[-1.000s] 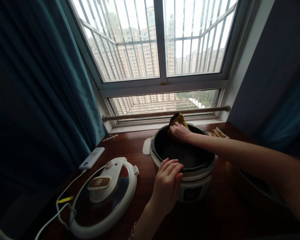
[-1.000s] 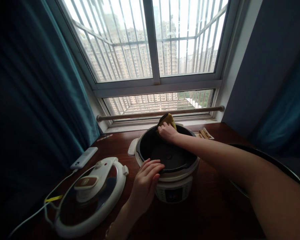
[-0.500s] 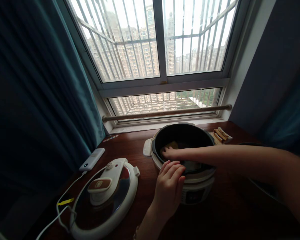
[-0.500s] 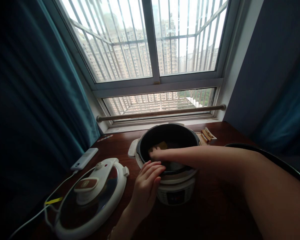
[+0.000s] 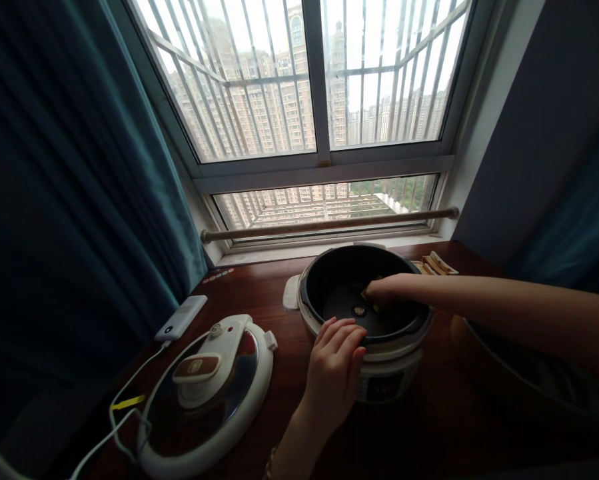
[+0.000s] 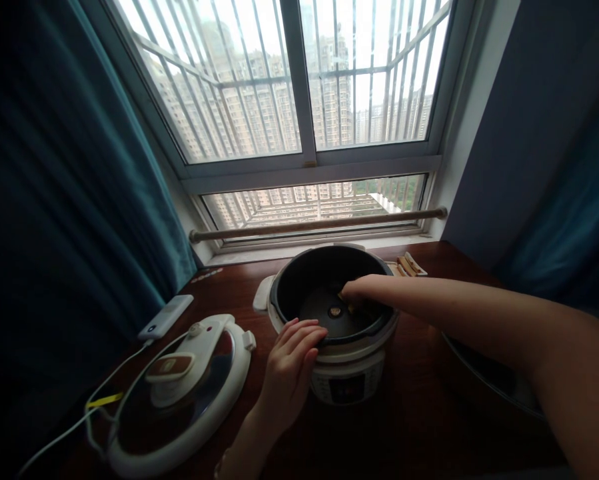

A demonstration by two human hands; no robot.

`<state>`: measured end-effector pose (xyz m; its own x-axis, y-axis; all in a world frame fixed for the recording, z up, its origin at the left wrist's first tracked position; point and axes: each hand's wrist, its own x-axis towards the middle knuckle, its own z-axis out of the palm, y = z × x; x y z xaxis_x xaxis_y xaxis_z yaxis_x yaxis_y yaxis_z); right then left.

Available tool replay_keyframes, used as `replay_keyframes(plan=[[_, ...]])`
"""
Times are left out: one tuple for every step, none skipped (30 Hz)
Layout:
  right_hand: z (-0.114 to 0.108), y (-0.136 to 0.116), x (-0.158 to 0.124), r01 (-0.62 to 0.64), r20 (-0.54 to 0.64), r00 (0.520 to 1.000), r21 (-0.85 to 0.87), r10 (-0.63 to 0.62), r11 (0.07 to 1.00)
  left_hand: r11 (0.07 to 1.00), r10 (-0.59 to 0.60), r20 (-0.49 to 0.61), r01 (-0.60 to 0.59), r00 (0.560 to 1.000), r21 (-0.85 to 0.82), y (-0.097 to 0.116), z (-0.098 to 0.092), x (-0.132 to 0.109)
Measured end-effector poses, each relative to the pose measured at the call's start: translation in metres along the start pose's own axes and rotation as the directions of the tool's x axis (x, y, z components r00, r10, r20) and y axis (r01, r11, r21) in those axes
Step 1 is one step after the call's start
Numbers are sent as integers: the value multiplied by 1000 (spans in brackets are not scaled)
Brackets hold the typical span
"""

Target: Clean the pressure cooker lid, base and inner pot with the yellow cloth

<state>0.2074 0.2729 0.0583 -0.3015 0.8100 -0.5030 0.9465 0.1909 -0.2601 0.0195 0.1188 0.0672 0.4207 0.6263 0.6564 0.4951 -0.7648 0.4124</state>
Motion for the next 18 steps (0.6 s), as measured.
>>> replay_keyframes(plan=[[-3,1,2,14,-17,1000,-21,-14,1000,1000,-2,0,2,1000,3,0,0,0],[-5,0,4,36,-37,999,-43,-37,998,1000,-3,2,3,1000,6,0,0,0],[-7,-1,6,64,-54,996,-63,-67,996,1000,-4,6,4,1000,8,1,0,0],[-8,-3,8,94,-66,993,-80,-100,992,1000,-5,9,5,1000,10,1,0,0],[-9,-5,10,126,-69,989,-95,-132,987,1000,-7,10,7,1000,12,1,0,0],[-10,-7,11,156,-66,984,-110,-163,982,1000,-8,11,8,1000,14,2,0,0],[-11,-9,12,180,-58,981,-124,-188,976,1000,-8,12,8,1000,16,2,0,0],[-12,-11,12,200,-47,977,-137,-209,970,1000,-10,13,10,1000,18,2,0,0],[-12,-13,12,217,-34,974,-146,-224,965,1000,-11,14,10,1000,19,2,0,0],[-13,-15,11,232,-19,971,-152,-237,961,1000,-10,12,10,1000,21,3,0,0],[-12,-17,9,247,-2,968,-155,-251,956,1000,-10,11,10,1000,22,3,0,1],[-12,-20,8,262,19,965,-158,-263,952,1000,-8,10,7,1000,23,3,0,1],[-10,-23,5,278,45,960,-160,-275,947,1000,-4,6,4,1000,23,3,0,1],[-8,-27,3,296,76,955,-160,-287,942,1000,-1,4,1,1000,24,3,0,1],[-4,-31,0,311,110,949,-159,-297,937,1000,0,1,0,1000,25,3,0,1],[0,-35,-3,323,144,942,-157,-302,933,1000,-2,-1,2,1000,27,3,0,1],[4,-39,-6,328,174,937,-153,-301,932,1000,-4,-4,4,1000,29,3,1,1],[8,-41,-9,325,196,936,-151,-294,934,1000,-6,-7,6,1000,31,3,1,1]])
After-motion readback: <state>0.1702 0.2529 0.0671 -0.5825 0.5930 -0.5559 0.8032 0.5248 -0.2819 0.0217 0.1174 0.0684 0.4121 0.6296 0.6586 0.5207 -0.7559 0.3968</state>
